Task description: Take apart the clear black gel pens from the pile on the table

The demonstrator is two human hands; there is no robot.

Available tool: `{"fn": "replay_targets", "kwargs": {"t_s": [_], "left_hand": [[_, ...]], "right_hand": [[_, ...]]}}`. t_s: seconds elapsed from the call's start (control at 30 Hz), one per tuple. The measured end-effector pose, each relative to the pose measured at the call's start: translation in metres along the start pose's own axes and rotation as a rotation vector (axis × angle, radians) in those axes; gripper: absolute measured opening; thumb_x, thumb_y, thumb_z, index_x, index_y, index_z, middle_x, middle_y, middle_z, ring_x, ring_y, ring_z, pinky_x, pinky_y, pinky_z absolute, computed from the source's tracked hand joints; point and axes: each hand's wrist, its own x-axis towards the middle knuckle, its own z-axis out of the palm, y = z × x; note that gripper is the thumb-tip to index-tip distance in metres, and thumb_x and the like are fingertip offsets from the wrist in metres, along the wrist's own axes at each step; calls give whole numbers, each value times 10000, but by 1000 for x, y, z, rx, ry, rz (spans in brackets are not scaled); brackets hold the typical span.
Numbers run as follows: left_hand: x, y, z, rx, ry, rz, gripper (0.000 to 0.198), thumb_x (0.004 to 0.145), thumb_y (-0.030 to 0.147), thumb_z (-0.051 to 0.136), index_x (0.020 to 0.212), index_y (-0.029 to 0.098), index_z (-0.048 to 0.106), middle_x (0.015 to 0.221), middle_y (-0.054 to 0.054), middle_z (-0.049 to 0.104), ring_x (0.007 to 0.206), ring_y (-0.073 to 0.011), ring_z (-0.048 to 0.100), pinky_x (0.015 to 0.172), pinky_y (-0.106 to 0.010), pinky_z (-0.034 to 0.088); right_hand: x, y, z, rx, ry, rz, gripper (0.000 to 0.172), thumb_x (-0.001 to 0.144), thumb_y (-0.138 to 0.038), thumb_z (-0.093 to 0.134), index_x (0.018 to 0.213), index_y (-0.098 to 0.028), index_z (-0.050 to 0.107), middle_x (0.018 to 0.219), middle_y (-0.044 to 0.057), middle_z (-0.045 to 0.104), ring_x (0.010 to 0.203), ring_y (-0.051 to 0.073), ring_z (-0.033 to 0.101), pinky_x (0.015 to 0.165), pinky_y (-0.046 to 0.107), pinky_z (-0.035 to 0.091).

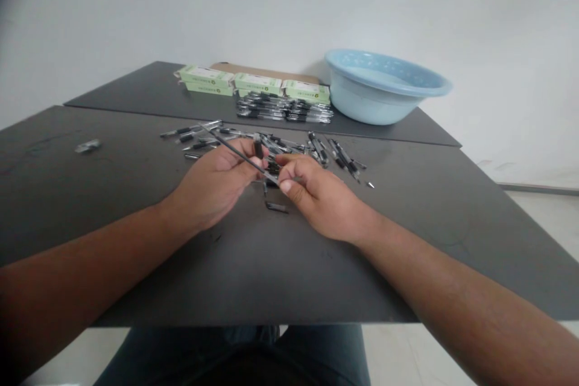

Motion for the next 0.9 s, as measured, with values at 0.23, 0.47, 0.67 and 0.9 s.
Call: {"fn": "replay_targets", "kwargs": {"t_s": [0.23,0.47,0.67,0.9], "left_hand": [[-2,3,0,-23,-129,11,124,904,299,649,954,187,631,858,-21,673,797,-162,643,752,-285,518],[-1,-6,-3,25,-97,-11,208,911,293,645,1087,190,686,875,-27,714,758,-147,655,764,-300,553],[1,-8,-3,-100,35,-29,356,870,255,675,1215,182,628,933,-41,679,811,-152,657,661,-263,594],[1,0,-6,-148,134,-9,261,833,276,720,1062,160,676,833,-33,684,732,-145,662,651,-279,623]], "right_hand": [[-1,-2,4,91,-104,44,161,1028,-342,450,959,-214,520,970,43,646,884,173,583,833,325,454],[-1,2,3,-23,25,130,134,1010,-314,465,972,-212,542,831,3,584,758,156,529,712,289,425],[1,12,-4,-238,121,168,100,977,-284,493,951,-218,565,821,11,623,738,166,556,682,286,415],[2,26,-10,-456,177,119,89,944,-243,505,916,-224,588,863,46,664,783,199,607,677,301,425]]}}
